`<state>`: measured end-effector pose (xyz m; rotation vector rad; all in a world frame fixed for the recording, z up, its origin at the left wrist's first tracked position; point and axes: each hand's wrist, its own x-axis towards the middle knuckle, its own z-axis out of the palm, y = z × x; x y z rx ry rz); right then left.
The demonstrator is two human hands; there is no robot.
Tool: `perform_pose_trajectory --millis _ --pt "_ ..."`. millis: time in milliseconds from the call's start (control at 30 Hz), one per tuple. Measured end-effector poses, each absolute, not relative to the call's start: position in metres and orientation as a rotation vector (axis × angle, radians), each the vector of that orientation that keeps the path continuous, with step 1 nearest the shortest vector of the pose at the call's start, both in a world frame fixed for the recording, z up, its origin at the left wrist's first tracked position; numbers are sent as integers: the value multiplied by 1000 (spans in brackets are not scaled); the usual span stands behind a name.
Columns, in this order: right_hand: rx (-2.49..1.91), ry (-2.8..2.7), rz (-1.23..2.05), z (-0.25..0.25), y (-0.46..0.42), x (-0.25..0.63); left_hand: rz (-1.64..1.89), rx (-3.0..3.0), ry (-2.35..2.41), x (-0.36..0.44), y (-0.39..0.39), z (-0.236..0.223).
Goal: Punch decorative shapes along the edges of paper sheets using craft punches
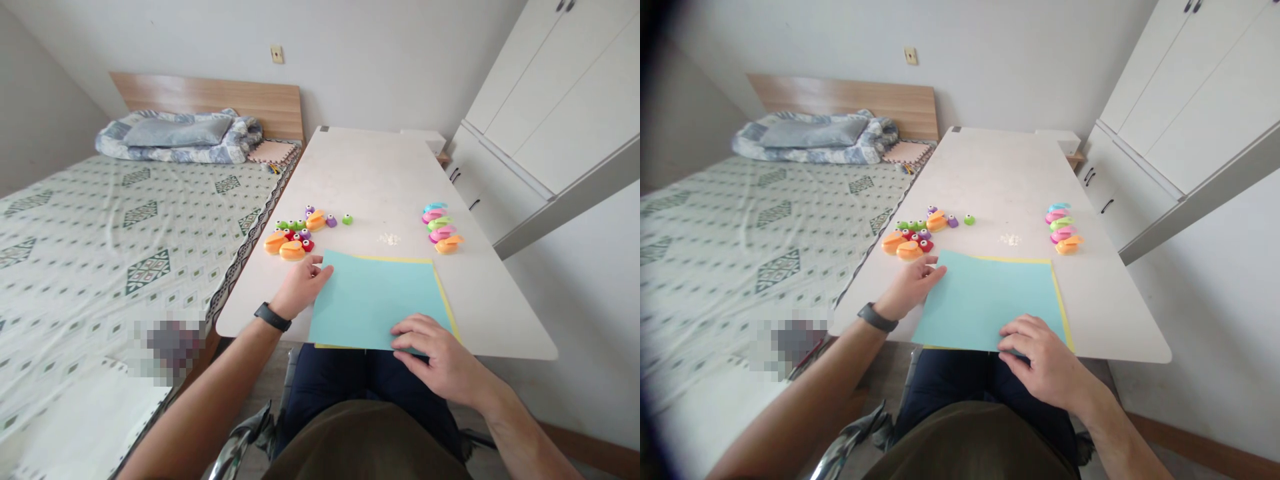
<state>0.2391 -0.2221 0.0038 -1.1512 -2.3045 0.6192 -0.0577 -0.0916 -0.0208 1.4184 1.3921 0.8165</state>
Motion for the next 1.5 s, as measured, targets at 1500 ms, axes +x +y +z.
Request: perform_pose_trajectory --millis 1500 --pt "-1310 -2344 421 20 -14 27 764 1767 1603 -64 -87 -31"
